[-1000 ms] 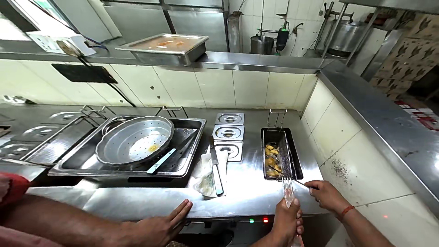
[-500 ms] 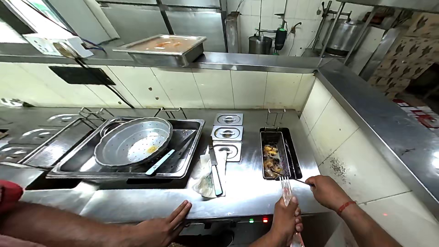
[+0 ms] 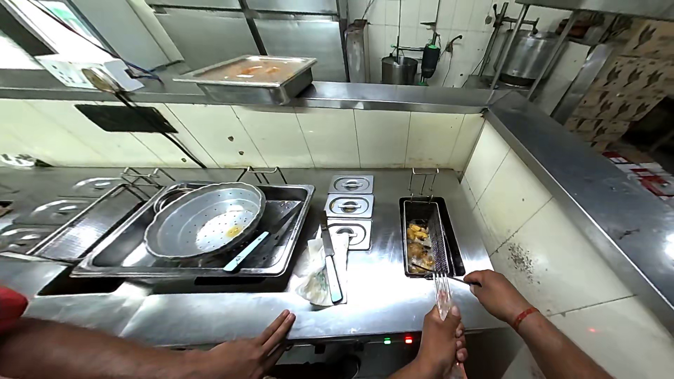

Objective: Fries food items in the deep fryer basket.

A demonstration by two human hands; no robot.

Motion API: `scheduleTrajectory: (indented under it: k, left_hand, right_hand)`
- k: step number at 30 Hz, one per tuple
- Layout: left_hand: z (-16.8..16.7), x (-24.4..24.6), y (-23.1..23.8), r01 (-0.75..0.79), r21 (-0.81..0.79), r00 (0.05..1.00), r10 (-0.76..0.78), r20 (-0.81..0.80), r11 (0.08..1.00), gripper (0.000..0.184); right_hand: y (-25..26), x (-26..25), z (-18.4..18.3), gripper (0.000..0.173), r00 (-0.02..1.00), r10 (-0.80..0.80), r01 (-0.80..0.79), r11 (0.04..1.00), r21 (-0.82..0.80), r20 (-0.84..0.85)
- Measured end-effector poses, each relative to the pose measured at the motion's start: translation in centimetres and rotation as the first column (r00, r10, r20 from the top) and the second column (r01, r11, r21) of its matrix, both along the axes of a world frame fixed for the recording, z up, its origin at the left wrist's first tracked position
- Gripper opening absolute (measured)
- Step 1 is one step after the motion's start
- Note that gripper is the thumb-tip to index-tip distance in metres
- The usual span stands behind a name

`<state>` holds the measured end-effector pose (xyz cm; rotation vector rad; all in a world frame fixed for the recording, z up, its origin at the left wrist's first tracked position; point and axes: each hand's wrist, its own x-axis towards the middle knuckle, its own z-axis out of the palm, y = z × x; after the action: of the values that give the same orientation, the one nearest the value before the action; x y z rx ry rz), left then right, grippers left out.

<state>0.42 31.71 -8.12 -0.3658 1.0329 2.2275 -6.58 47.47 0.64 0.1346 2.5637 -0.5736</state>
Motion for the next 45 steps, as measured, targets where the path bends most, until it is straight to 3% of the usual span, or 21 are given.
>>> scheduleTrajectory:
  k: [16, 30, 40, 45]
  left_hand:
    - [0.3, -0.1, 0.2, -0.019, -0.005, 1.0, 0.019, 0.0, 1.0, 0.021]
    - [0.4, 0.3, 0.2, 0.021, 0.035, 1.0, -0.021, -0.011, 0.999, 0.019]
    - [0.3, 0.0, 0.3, -0.006, 0.004, 1.0, 0.006, 0.0, 1.0, 0.02]
    - [0.2, -0.2, 0.1, -0.01, -0.001, 1.0, 0.01, 0.015, 1.0, 0.021]
  right_hand:
    - [-1.6, -0.9, 0.6, 0.03, 0.998, 0.064, -0.065, 0.997, 0.03, 0.029]
    - [-2.1, 1.2, 0.9, 0.032, 1.0, -0.006, 0.004, 0.996, 0.091, 0.021]
    - [-0.8, -2.5, 3.1, 0.026, 0.997, 0.081, -0.081, 0.989, 0.125, 0.007]
    - [-1.0, -2.1, 1.4, 0.028, 0.995, 0.103, -0.101, 0.988, 0.119, -0.009]
